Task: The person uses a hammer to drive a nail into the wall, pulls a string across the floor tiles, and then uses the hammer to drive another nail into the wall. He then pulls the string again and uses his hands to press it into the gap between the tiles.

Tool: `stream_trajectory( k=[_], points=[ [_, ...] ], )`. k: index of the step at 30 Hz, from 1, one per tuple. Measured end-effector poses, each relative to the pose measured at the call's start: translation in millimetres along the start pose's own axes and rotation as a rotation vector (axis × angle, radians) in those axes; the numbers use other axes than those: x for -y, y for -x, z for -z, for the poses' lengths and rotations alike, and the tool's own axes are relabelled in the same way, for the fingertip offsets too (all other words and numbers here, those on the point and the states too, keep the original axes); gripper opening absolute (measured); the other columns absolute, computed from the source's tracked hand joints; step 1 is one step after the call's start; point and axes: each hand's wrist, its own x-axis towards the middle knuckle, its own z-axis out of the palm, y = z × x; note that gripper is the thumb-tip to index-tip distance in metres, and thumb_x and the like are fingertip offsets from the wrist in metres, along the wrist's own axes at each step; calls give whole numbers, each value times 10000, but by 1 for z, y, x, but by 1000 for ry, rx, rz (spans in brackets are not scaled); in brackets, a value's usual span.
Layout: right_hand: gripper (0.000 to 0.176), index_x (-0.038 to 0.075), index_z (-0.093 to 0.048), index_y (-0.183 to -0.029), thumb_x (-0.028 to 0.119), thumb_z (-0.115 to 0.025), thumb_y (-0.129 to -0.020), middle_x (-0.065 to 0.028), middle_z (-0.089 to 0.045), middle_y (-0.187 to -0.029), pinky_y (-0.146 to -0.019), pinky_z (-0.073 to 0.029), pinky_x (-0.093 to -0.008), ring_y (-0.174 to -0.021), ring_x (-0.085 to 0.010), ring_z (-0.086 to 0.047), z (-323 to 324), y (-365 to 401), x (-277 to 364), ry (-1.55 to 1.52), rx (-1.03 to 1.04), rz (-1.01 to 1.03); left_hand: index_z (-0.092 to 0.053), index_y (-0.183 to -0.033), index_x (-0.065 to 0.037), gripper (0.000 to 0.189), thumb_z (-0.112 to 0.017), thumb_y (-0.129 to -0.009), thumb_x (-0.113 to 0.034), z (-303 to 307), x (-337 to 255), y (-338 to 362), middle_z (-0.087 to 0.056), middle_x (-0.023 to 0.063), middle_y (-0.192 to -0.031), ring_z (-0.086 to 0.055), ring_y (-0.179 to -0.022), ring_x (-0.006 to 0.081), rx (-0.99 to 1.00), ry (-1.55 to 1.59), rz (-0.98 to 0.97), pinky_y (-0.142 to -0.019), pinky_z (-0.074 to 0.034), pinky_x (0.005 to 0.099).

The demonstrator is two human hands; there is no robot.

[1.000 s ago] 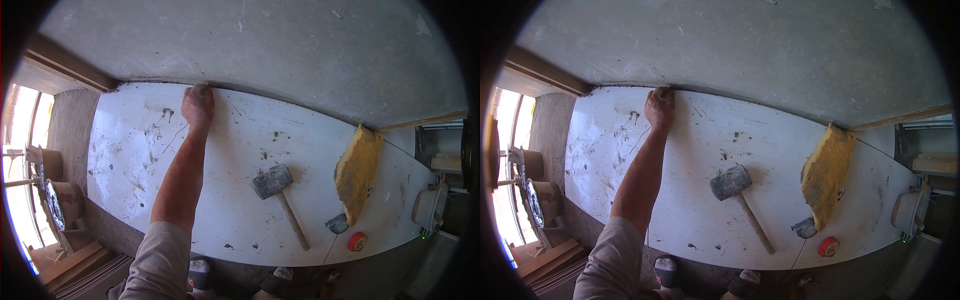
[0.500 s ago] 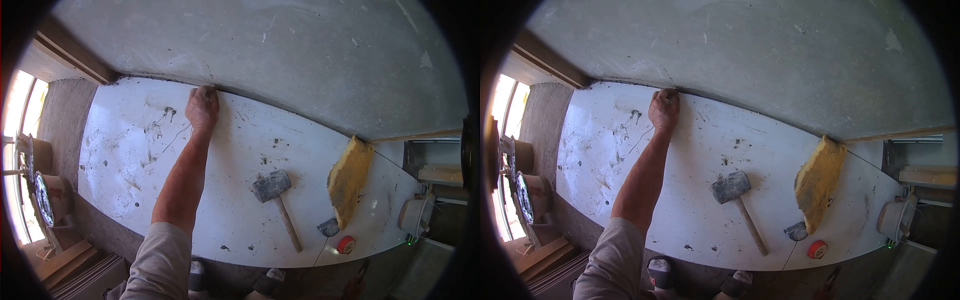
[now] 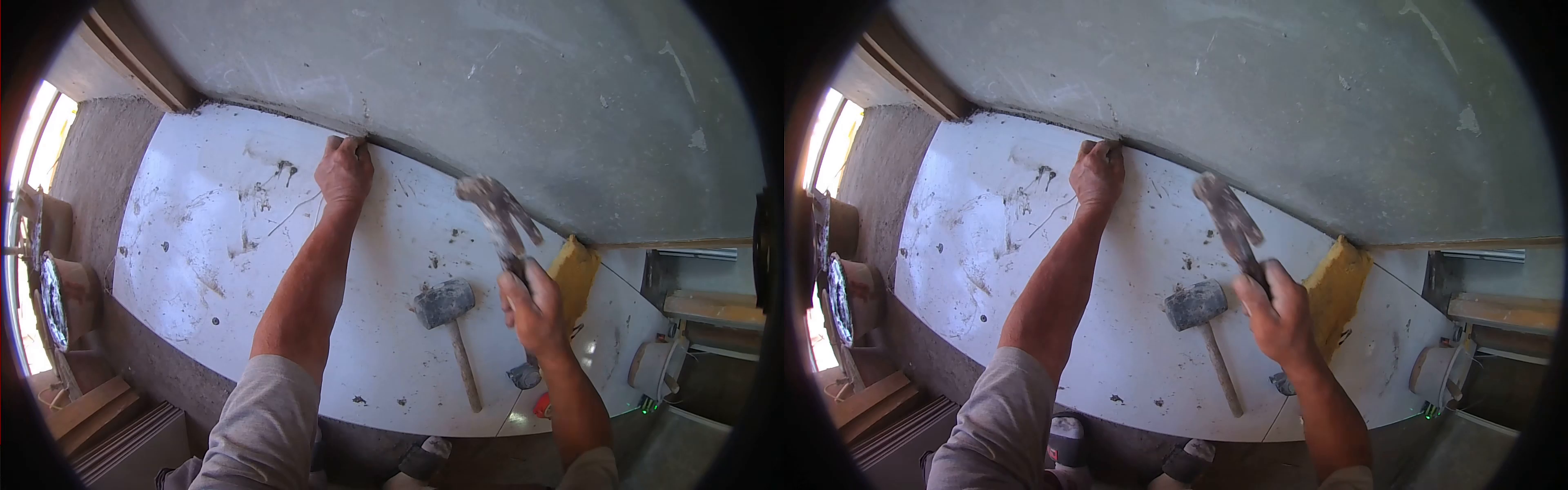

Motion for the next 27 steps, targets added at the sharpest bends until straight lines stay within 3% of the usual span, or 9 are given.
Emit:
stream_trajectory(
  k=[3,13,16,21,27],
  points=[
    [383,39,-499,-767,369,-583,-943,-23,-508,-596,-505,-406,-276,-553,-85,-471,-34,-47,-2,-9,33,123,-708,-898,-152,162,-586,-874,-256,0,-2,-1,-626,79,-939,-642,-822,318,-5,-17,19,-721,-519,422],
    [420,24,-508,-760,398,-572,-941,-69,-539,-606,-545,-447,-337,-573,-139,-524,-72,-102,-9,72,-3,185,-669,-893,-146,159,-582,-872,-278,4,-9,-6,-624,81,-952,-639,-857,309,70,-64,133,-737,-511,416],
    [435,17,-505,-762,408,-561,-944,-108,-564,-615,-555,-456,-351,-576,-181,-559,-81,-114,-4,85,34,188,-658,-896,-136,165,-588,-868,-283,8,-12,-7,-624,78,-949,-636,-864,306,90,-50,152,-742,-506,415],
    [424,9,-504,-784,395,-534,-956,-190,-591,-640,-564,-469,-424,-594,-353,-607,-94,-139,-11,192,70,281,-645,-887,-121,170,-609,-853,-283,10,-12,-9,-623,79,-955,-636,-860,310,121,-61,173,-744,-504,417],
    [367,8,-499,-840,351,-515,-969,-226,-590,-645,-569,-472,-469,-645,-428,-620,-92,-158,-11,387,56,376,-622,-879,-92,199,-618,-834,-285,6,-9,-11,-620,92,-953,-634,-864,320,140,-91,207,-737,-501,430]
  ],
)
